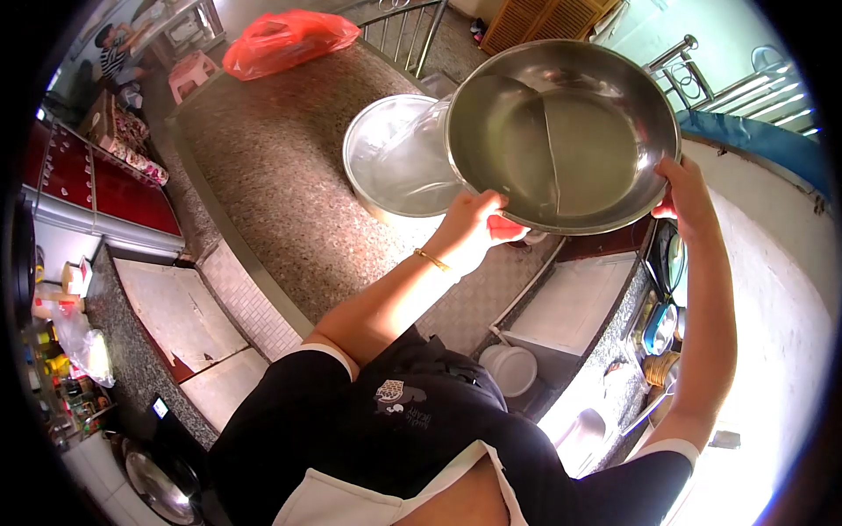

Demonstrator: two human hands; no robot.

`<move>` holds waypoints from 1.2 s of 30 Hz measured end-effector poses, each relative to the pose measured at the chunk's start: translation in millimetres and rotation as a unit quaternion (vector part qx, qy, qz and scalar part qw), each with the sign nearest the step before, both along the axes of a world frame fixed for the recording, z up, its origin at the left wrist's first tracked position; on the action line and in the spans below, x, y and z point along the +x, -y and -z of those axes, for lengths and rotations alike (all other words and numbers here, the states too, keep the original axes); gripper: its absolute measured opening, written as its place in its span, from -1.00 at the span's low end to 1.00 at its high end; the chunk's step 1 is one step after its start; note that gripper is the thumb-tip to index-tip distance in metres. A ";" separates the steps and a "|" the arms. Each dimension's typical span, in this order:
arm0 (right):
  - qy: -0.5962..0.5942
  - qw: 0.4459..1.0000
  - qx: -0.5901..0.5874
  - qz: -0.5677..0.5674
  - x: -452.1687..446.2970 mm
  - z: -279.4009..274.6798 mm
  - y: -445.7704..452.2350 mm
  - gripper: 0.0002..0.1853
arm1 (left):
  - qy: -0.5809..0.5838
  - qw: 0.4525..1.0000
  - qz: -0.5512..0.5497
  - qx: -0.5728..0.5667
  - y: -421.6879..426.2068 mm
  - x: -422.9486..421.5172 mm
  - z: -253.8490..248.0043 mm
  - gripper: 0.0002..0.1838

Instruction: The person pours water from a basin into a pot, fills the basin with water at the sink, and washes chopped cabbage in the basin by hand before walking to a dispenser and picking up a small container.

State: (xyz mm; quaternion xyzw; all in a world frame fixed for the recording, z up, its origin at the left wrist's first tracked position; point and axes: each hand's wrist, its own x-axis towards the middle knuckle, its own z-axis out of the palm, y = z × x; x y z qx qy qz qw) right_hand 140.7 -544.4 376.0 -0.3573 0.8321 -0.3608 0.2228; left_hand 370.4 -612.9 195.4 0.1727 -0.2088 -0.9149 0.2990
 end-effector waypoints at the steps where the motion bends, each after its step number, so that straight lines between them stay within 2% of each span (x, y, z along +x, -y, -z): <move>1: -0.023 1.000 0.012 -0.003 4.3 -6.4 3.6 -0.80 | -0.024 1.000 -0.006 0.018 1.4 -3.4 1.9 -0.78; 6: -0.113 0.993 0.024 -0.036 18.8 -27.4 20.6 -0.76 | -0.079 0.994 -0.010 0.080 5.6 -6.8 -3.4 -0.86; 12: -0.221 0.973 0.030 -0.055 28.6 -45.6 47.6 -0.61 | -0.131 0.980 -0.009 0.152 11.2 -13.0 -2.0 -0.90; 15: -0.294 0.949 0.046 -0.101 46.1 -61.3 63.1 -0.50 | -0.161 0.968 -0.012 0.193 12.0 -17.7 -0.3 -0.90; 19: -0.343 0.933 0.031 -0.106 87.9 -66.9 79.1 -0.53 | -0.245 0.942 0.014 0.228 12.9 -27.8 10.0 -0.86; 22: -0.535 0.809 -0.083 -0.228 117.3 -61.7 86.0 -0.55 | -0.303 0.918 0.019 0.253 10.1 -38.9 16.7 -0.80; 24: -0.556 0.799 -0.061 -0.221 144.5 -56.8 85.6 -0.53 | -0.338 0.910 0.027 0.238 10.8 -48.5 28.1 -0.82; 25: -0.630 0.714 -0.072 -0.295 152.5 -56.5 84.8 -0.55 | -0.373 0.900 0.035 0.221 11.2 -51.6 31.6 -0.83; 26: -0.630 0.715 -0.072 -0.296 166.6 -56.0 80.9 -0.55 | -0.373 0.900 0.035 0.222 10.8 -54.7 34.6 -0.83; 27: -0.622 0.727 -0.068 -0.283 200.5 -57.7 75.3 -0.67 | -0.377 0.899 0.027 0.223 10.4 -56.7 35.8 -0.78; 30: -0.594 0.755 -0.047 -0.273 222.4 -58.5 70.9 -0.76 | -0.401 0.889 0.013 0.222 8.9 -57.3 36.9 -0.72; 33: -0.634 0.724 -0.021 -0.271 220.9 -58.6 68.2 -0.76 | -0.419 0.880 0.011 0.222 5.9 -57.1 39.0 -0.71; 36: -0.609 0.741 -0.003 -0.283 211.8 -59.6 66.5 -0.76 | -0.446 0.872 -0.007 0.201 0.4 -61.9 43.9 -0.69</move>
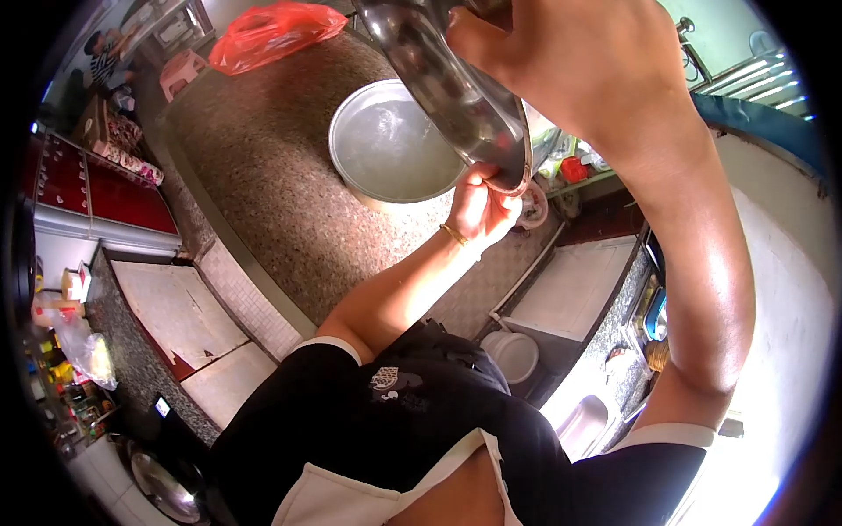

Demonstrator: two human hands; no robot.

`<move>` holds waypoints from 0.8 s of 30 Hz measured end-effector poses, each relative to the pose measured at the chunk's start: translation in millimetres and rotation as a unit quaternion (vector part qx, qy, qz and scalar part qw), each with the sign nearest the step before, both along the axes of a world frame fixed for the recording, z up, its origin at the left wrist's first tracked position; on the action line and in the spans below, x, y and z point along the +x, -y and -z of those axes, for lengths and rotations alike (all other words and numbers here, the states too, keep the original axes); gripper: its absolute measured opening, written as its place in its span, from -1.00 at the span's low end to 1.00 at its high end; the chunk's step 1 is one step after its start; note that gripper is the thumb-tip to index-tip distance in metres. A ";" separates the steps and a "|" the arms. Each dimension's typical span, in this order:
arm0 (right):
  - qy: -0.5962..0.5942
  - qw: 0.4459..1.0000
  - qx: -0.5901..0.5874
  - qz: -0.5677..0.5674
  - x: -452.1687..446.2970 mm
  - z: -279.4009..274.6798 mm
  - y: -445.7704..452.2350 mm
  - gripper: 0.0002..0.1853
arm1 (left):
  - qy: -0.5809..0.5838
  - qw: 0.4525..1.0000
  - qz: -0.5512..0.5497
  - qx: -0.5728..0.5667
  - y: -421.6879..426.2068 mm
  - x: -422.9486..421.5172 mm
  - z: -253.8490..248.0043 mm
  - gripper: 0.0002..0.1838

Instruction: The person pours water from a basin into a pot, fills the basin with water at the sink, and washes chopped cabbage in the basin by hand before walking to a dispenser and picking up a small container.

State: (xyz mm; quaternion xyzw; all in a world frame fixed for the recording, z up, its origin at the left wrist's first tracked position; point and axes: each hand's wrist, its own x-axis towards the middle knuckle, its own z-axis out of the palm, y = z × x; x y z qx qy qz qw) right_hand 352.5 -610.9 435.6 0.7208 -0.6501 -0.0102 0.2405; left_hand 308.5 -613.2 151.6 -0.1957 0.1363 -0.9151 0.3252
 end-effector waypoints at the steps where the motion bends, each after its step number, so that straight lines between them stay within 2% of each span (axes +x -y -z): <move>1: 0.010 1.000 -0.013 -0.004 -4.6 1.4 0.0 -0.75 | 0.017 1.000 0.008 0.003 -0.9 2.5 -1.4 -0.69; 3: 0.066 0.996 -0.051 0.023 -26.5 8.8 -1.8 -0.65 | 0.080 0.996 0.018 0.026 -4.5 6.0 -6.4 -0.68; 4: 0.111 0.989 -0.075 0.057 -52.4 15.9 -5.9 -0.54 | 0.095 0.995 0.030 -0.028 -0.3 7.6 -0.4 -0.73; 5: 0.156 0.984 -0.089 -0.012 -106.2 25.9 -5.2 -0.53 | 0.131 0.989 0.042 -0.051 2.6 8.9 10.2 -0.75; 6: 0.239 0.963 -0.095 0.076 -135.6 36.6 -13.2 -0.49 | 0.165 0.981 0.061 -0.076 2.2 10.7 18.5 -0.77; 7: 0.422 0.892 -0.044 0.155 -166.5 49.2 -31.4 -0.47 | 0.308 0.949 0.063 -0.035 -2.8 15.9 1.1 -0.80; 8: 0.476 0.851 0.004 0.223 -211.3 70.0 -52.8 -0.42 | 0.417 0.902 0.061 -0.097 -4.6 19.6 5.4 -0.78; 9: 0.651 0.724 -0.082 0.215 -244.9 113.7 -86.7 -0.41 | 0.459 0.868 0.076 -0.173 -5.5 25.5 -2.0 -0.76; 10: 0.623 0.711 -0.118 0.305 -227.6 124.7 -119.5 -0.41 | 0.460 0.847 0.095 -0.249 -3.2 20.8 7.6 -0.73; 12: 0.667 0.637 -0.135 0.362 -244.9 178.4 -197.1 -0.73 | 0.559 0.732 0.021 -0.389 -17.7 6.1 1.2 -0.63; 13: 0.546 0.782 -0.074 0.292 -259.2 223.4 -241.6 -0.72 | 0.586 0.671 0.026 -0.454 -17.4 -7.1 14.1 -0.59; 14: 0.729 0.531 -0.224 0.368 -236.7 241.0 -267.0 -0.76 | 0.569 0.639 0.000 -0.518 -32.5 -25.8 10.0 -0.53; 15: 0.773 0.473 -0.211 0.366 -225.6 260.5 -303.0 -0.76 | 0.561 0.603 0.016 -0.566 -51.1 -37.6 4.7 -0.53; 16: 0.799 0.408 -0.286 0.336 -207.3 283.8 -334.3 -0.69 | 0.555 0.567 0.021 -0.609 -70.0 -51.4 1.7 -0.52; 17: 0.800 0.303 -0.383 0.348 -185.2 301.3 -357.6 -0.59 | 0.506 0.525 0.080 -0.679 -86.8 -67.9 4.8 -0.55; 18: 0.812 0.265 -0.388 0.347 -175.2 336.3 -396.8 -0.55 | 0.458 0.478 0.125 -0.739 -106.1 -81.9 7.6 -0.57; 19: 0.803 0.214 -0.425 0.359 -155.4 364.9 -427.6 -0.67 | 0.399 0.496 0.137 -0.758 -139.7 -92.7 5.6 -0.59; 20: 0.783 0.156 -0.479 0.365 -143.8 427.3 -460.2 -0.70 | 0.322 0.491 0.105 -0.803 -165.6 -108.2 25.4 -0.61; 21: 0.757 0.118 -0.542 0.346 -123.7 441.6 -482.9 -0.67 | 0.300 0.454 0.148 -0.826 -193.3 -125.7 38.6 -0.64; 22: 0.738 0.079 -0.575 0.346 -104.8 437.0 -506.6 -0.67 | 0.274 0.412 0.189 -0.848 -221.0 -143.0 51.8 -0.67; 24: 0.695 0.065 -0.573 0.430 -78.1 394.6 -539.7 -0.62 | 0.194 0.329 0.243 -0.892 -271.9 -176.7 84.7 -0.70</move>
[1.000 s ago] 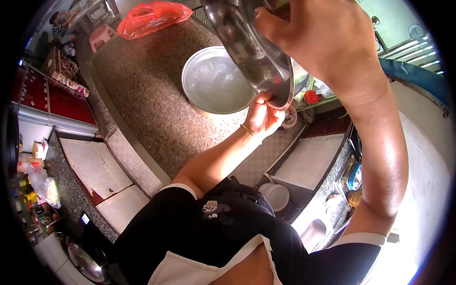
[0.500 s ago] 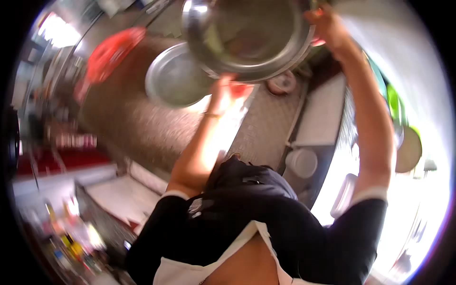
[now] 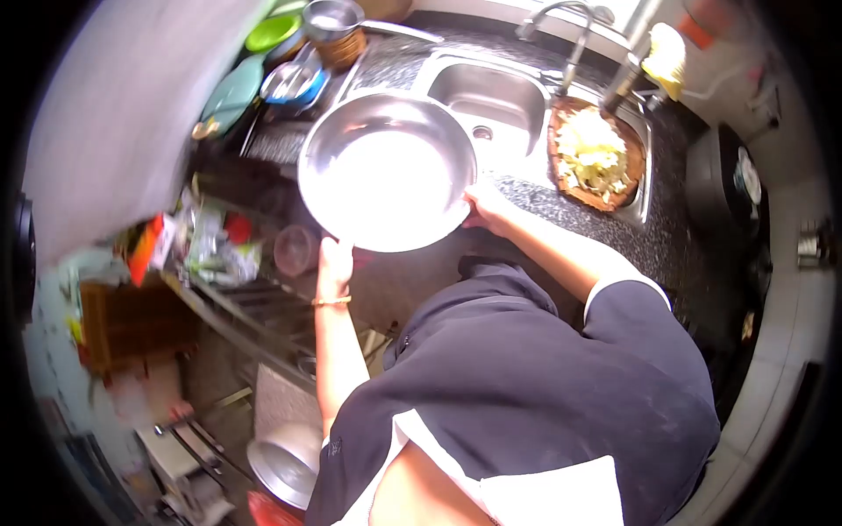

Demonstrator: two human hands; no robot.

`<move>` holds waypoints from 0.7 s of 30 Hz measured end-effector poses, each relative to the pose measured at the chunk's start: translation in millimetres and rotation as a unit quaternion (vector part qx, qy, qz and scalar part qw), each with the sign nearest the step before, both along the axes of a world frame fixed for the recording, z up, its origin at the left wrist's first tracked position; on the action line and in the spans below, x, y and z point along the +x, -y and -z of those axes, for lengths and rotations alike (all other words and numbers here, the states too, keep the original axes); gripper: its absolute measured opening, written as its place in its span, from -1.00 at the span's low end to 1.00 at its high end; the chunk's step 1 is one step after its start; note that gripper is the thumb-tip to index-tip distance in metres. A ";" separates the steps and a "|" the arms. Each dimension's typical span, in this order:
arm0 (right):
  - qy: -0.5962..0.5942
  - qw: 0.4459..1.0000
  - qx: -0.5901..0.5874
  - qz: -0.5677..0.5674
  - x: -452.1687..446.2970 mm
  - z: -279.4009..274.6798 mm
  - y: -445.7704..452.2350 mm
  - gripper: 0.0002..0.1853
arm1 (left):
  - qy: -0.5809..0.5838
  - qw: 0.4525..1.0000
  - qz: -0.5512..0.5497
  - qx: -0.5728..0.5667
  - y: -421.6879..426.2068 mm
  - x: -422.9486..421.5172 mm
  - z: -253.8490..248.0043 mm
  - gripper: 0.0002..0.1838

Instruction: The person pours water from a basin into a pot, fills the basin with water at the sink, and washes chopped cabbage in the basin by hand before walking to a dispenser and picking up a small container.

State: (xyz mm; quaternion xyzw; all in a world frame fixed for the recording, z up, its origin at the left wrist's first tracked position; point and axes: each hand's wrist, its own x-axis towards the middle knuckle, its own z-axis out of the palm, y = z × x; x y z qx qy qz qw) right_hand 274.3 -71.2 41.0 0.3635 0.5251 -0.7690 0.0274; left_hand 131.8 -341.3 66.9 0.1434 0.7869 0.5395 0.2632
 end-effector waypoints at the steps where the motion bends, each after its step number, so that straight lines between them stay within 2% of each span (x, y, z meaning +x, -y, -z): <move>1: -0.008 1.000 -0.003 0.027 10.0 10.7 -28.7 -0.62 | 0.053 0.998 0.021 0.022 -38.8 -5.4 -2.4 -0.69; 2: -0.001 1.000 -0.021 0.023 16.0 22.8 -46.9 -0.64 | 0.112 0.992 0.032 0.040 -64.5 -7.5 -6.4 -0.67; 4: 0.004 0.998 -0.043 0.036 16.4 33.4 -88.5 -0.65 | 0.104 0.991 0.070 0.035 -120.5 -26.1 -0.7 -0.64; 6: 0.086 0.990 0.064 0.092 12.5 45.2 -116.4 -0.63 | 0.100 0.990 0.099 0.032 -165.0 -39.7 15.9 -0.61; 8: 0.021 0.979 0.167 0.116 7.2 43.7 -152.6 -0.34 | 0.076 0.990 0.106 0.052 -204.8 -59.2 29.7 -0.58; 9: 0.073 0.946 0.286 0.133 4.8 68.3 -181.4 -0.27 | 0.027 0.987 0.148 0.051 -219.5 -73.4 46.8 -0.56; 10: 0.115 0.911 0.371 0.143 3.2 70.0 -203.4 -0.23 | 0.026 0.986 0.154 0.051 -240.2 -89.7 66.0 -0.56; 11: 0.166 0.865 0.447 0.153 1.7 72.0 -225.2 -0.19 | -0.039 0.985 0.158 0.063 -253.2 -103.6 88.9 -0.58; 12: 0.208 0.830 0.493 0.157 4.9 46.0 -238.4 -0.17 | -0.105 0.978 0.161 0.075 -263.8 -112.3 100.2 -0.59; 13: 0.181 0.864 0.441 0.163 7.9 16.0 -252.2 -0.20 | -0.051 0.990 0.132 0.000 -280.3 -100.2 58.3 -0.62; 14: 0.154 0.891 0.392 0.167 10.9 -2.4 -264.7 -0.22 | -0.048 0.990 0.134 -0.002 -289.4 -100.6 44.9 -0.62; 15: 0.194 0.849 0.477 0.118 11.6 3.1 -277.9 -0.25 | -0.027 0.987 0.152 -0.050 -297.3 -104.0 37.3 -0.64; 16: 0.220 0.846 0.478 0.083 7.3 -10.7 -285.8 -0.27 | -0.006 0.981 0.170 -0.094 -310.4 -111.3 36.3 -0.67; 17: 0.237 0.828 0.504 0.062 2.0 -12.1 -288.9 -0.28 | 0.043 0.975 0.186 -0.112 -320.4 -126.1 56.7 -0.71; 18: 0.254 0.808 0.529 0.041 -2.4 -11.8 -292.9 -0.28 | 0.047 0.974 0.189 -0.112 -326.5 -125.6 59.2 -0.71; 19: 0.268 0.812 0.518 0.014 -13.4 -9.1 -300.8 -0.27 | 0.016 0.975 0.183 -0.127 -334.9 -128.4 59.6 -0.71; 20: 0.267 0.808 0.524 0.029 -21.5 -4.6 -299.6 -0.47 | -0.016 0.974 0.179 -0.141 -342.1 -131.2 59.8 -0.68; 21: 0.269 0.828 0.489 0.046 -33.0 -5.6 -295.2 -0.54 | -0.009 0.977 0.168 -0.128 -346.2 -137.2 76.9 -0.60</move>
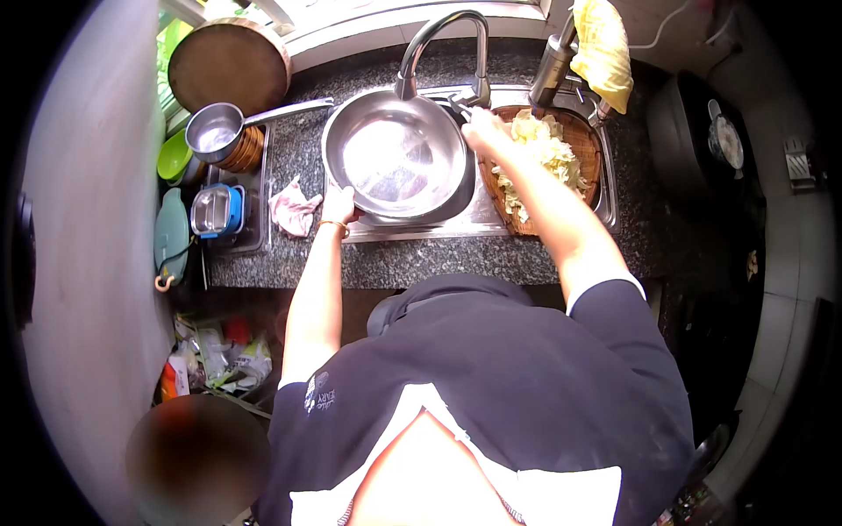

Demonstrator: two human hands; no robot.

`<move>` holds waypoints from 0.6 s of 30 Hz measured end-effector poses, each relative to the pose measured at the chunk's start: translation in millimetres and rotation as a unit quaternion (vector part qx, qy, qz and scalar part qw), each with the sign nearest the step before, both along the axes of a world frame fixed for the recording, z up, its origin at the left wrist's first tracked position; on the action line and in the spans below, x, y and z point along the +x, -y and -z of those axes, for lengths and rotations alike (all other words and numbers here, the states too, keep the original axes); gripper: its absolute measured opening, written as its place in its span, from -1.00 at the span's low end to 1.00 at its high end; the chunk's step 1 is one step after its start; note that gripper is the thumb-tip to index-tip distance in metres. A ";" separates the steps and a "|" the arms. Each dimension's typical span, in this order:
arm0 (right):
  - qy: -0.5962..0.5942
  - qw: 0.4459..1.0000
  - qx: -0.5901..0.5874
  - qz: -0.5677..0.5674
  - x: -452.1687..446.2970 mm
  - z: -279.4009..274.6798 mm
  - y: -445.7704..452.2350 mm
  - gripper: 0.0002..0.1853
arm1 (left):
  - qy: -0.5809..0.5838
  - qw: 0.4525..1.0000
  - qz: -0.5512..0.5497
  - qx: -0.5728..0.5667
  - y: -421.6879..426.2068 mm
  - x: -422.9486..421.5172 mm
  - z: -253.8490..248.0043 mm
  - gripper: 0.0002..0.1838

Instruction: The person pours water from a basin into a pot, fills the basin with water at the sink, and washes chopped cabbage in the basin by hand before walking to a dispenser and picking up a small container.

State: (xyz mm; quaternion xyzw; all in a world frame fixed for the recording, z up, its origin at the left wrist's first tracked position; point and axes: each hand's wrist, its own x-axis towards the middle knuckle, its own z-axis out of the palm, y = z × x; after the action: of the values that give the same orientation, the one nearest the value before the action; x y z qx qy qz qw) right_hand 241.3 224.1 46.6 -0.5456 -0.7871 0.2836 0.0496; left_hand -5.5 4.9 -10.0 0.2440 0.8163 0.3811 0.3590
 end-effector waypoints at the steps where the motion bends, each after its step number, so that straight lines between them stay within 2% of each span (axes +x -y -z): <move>1: -0.015 0.999 -0.034 0.026 -8.6 0.6 0.1 -0.60 | 0.007 0.999 -0.011 -0.035 -4.8 -5.5 5.1 -0.55; 3: -0.051 0.996 0.055 0.044 -15.1 28.5 -6.9 -0.69 | 0.030 0.999 0.014 -0.020 -6.5 -12.3 18.1 -0.53; 5: -0.073 0.993 0.088 0.018 -10.6 22.3 1.1 -0.70 | 0.049 0.999 -0.003 -0.018 -4.0 -7.7 9.4 -0.55; 6: -0.064 0.993 0.100 0.018 -10.0 28.9 -3.3 -0.68 | 0.077 0.995 0.003 -0.058 -2.3 -10.4 9.8 -0.57; 10: -0.026 0.988 0.154 0.007 -15.3 26.0 -2.0 -0.71 | 0.188 0.979 -0.006 -0.078 5.3 -31.1 59.4 -0.68; 13: -0.011 0.988 0.148 0.033 -21.5 24.9 2.7 -0.75 | 0.232 0.968 -0.043 -0.086 2.3 -28.0 67.1 -0.68; 14: -0.013 0.987 0.156 0.026 -21.9 24.0 4.3 -0.75 | 0.258 0.958 -0.045 -0.119 -0.8 -30.5 64.7 -0.67; 15: -0.011 0.987 0.157 0.028 -20.9 22.6 4.5 -0.75 | 0.260 0.957 -0.043 -0.119 -1.7 -31.6 60.0 -0.67; 17: -0.020 0.995 0.086 0.040 -17.2 19.5 2.8 -0.71 | 0.270 0.955 -0.005 -0.123 -2.2 -32.4 50.4 -0.65; 18: -0.068 0.992 0.081 0.069 -9.5 21.5 5.2 -0.69 | 0.276 0.952 0.008 -0.129 -2.8 -32.9 49.6 -0.64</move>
State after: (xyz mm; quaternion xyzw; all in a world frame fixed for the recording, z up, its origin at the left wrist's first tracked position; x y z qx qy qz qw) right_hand 231.8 218.9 25.1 -0.5721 -0.7629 0.2511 0.1662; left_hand -38.4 7.6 -59.6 0.0867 0.7257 0.3220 0.6018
